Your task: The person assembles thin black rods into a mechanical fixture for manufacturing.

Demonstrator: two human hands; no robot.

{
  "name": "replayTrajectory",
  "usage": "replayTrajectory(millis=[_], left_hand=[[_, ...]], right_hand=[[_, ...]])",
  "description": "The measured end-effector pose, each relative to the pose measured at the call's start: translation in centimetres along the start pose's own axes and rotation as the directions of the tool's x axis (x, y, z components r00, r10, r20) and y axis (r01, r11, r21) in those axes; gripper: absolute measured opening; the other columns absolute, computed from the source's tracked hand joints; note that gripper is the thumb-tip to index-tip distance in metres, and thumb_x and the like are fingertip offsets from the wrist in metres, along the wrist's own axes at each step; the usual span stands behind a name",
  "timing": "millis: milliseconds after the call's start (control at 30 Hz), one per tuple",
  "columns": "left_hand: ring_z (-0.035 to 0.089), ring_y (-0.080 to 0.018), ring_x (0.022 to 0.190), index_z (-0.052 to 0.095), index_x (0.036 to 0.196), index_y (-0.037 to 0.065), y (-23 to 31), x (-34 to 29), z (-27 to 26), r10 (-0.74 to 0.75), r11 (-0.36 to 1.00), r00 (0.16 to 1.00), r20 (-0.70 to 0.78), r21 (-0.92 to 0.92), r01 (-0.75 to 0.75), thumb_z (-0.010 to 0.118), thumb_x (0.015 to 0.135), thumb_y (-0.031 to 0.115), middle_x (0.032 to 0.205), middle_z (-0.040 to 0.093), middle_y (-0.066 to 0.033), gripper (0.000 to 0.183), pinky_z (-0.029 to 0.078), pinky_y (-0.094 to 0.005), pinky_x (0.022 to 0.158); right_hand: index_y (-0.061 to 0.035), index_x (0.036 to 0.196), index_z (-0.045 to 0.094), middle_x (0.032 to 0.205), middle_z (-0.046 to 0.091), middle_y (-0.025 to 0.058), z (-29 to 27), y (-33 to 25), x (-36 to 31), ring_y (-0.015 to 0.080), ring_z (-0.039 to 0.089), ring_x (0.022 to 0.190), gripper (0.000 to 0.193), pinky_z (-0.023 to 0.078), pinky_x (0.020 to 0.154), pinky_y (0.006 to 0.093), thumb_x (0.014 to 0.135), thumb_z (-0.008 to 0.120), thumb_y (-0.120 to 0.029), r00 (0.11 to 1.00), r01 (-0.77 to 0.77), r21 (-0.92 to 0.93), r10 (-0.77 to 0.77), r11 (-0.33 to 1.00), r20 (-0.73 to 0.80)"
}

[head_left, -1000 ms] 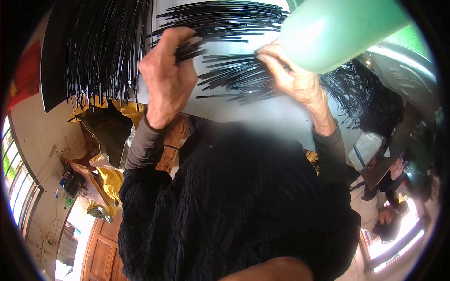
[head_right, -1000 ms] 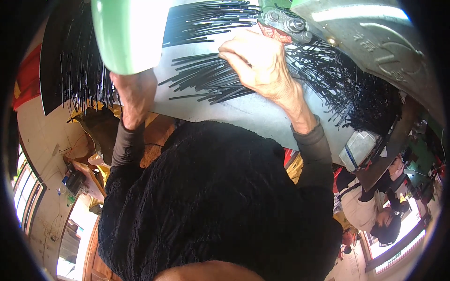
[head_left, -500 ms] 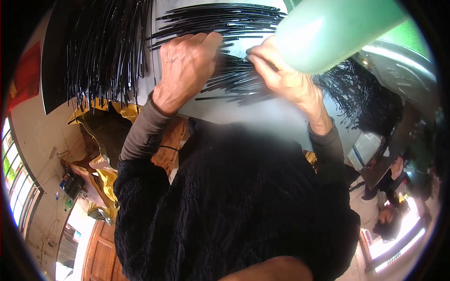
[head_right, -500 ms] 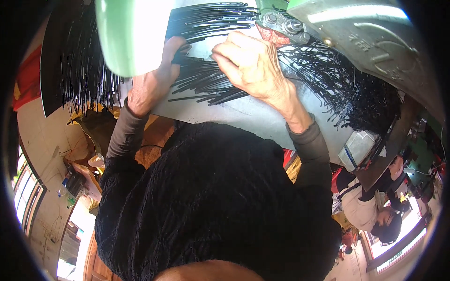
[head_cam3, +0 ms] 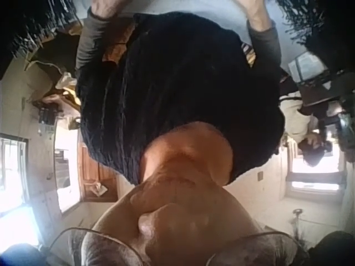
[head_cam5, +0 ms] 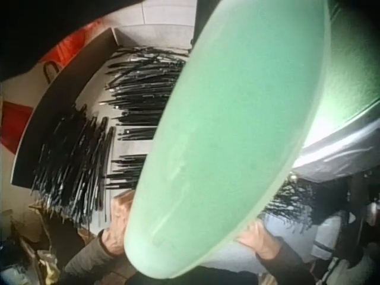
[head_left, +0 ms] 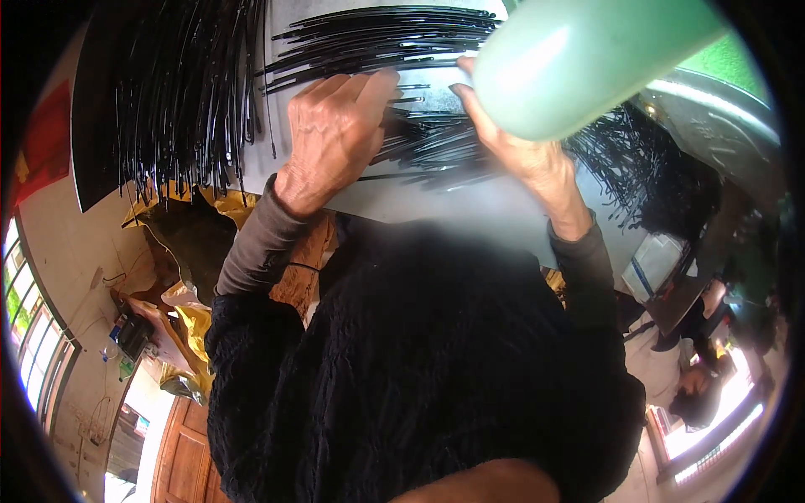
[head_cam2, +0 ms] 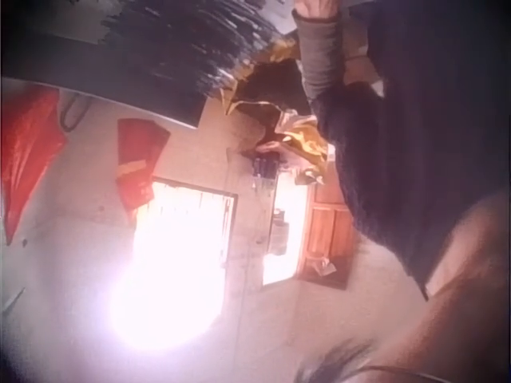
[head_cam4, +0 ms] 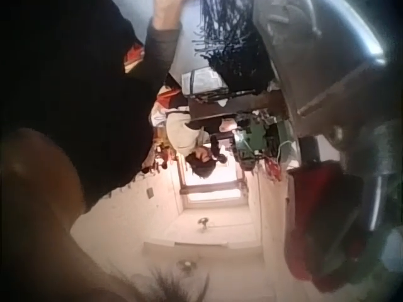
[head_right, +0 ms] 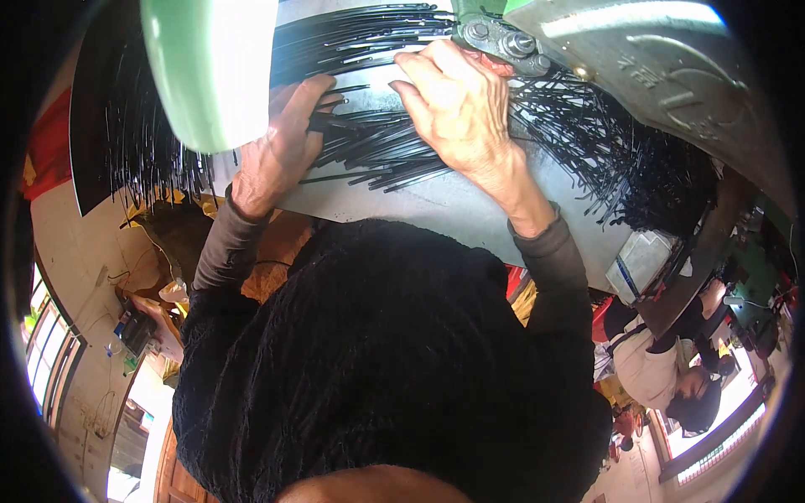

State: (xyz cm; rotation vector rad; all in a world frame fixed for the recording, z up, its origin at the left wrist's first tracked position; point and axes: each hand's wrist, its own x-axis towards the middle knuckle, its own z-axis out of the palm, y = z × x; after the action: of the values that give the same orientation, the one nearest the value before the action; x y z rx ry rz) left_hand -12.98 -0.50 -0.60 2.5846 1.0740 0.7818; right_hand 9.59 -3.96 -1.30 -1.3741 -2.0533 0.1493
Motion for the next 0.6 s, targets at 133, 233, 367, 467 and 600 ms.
replayTrajectory(millis=[133,233,367,467,600], left_hand=[[0.059,-0.0233,0.061,0.060,0.099,0.007,0.0,0.1,0.1,0.033,0.999,0.999,-0.005,0.006,-0.033,0.062,0.070,-0.001,0.071,0.060,-0.0052,0.030,0.046,-0.0335,0.053],[0.061,-0.0230,0.063,0.060,0.101,0.007,-0.1,-0.3,0.0,0.039,0.999,0.999,0.022,0.005,-0.039,0.062,0.072,0.001,0.073,0.061,-0.0054,0.030,0.047,-0.0334,0.056],[0.060,-0.0228,0.063,0.061,0.100,0.007,-0.1,-0.3,0.0,0.038,0.999,0.999,0.019,0.007,-0.038,0.063,0.072,0.002,0.071,0.060,-0.0052,0.028,0.047,-0.0339,0.056],[0.059,-0.0228,0.063,0.062,0.099,0.007,0.1,-0.3,-0.1,0.054,0.998,0.998,0.030,0.029,-0.055,0.062,0.072,0.003,0.070,0.058,-0.0047,0.027,0.047,-0.0341,0.056],[0.058,-0.0223,0.062,0.061,0.097,0.006,0.4,-0.2,-0.3,0.066,0.997,0.996,0.055,0.029,-0.068,0.061,0.072,0.004,0.068,0.056,-0.0043,0.024,0.047,-0.0342,0.056]], right_hand=[[-0.0077,0.097,0.067,0.086,0.062,0.0055,0.4,-0.2,0.3,0.0242,0.063,0.073,0.023,0.049,0.063,0.0333,0.075,0.074,-0.010,1.000,0.015,0.077,-0.014,0.997,-0.005],[-0.0075,0.096,0.067,0.085,0.062,0.0052,-0.1,-0.5,0.4,0.0244,0.062,0.073,0.025,0.049,0.063,0.0333,0.073,0.076,-0.010,1.000,0.005,0.055,-0.004,0.998,-0.012],[-0.0073,0.094,0.067,0.084,0.062,0.0052,-0.1,-0.5,0.2,0.0238,0.063,0.073,0.025,0.049,0.062,0.0336,0.072,0.078,-0.013,1.000,-0.016,0.088,0.014,0.996,0.028],[-0.0074,0.091,0.068,0.083,0.061,0.0051,0.1,-0.6,0.4,0.0233,0.063,0.072,0.022,0.049,0.061,0.0338,0.072,0.078,-0.014,0.999,-0.021,0.102,0.018,0.995,0.034],[-0.0074,0.087,0.068,0.080,0.059,0.0045,0.5,-1.4,0.8,0.0230,0.062,0.071,0.016,0.048,0.059,0.0340,0.074,0.075,-0.012,0.998,-0.012,0.108,0.005,0.994,0.065]])
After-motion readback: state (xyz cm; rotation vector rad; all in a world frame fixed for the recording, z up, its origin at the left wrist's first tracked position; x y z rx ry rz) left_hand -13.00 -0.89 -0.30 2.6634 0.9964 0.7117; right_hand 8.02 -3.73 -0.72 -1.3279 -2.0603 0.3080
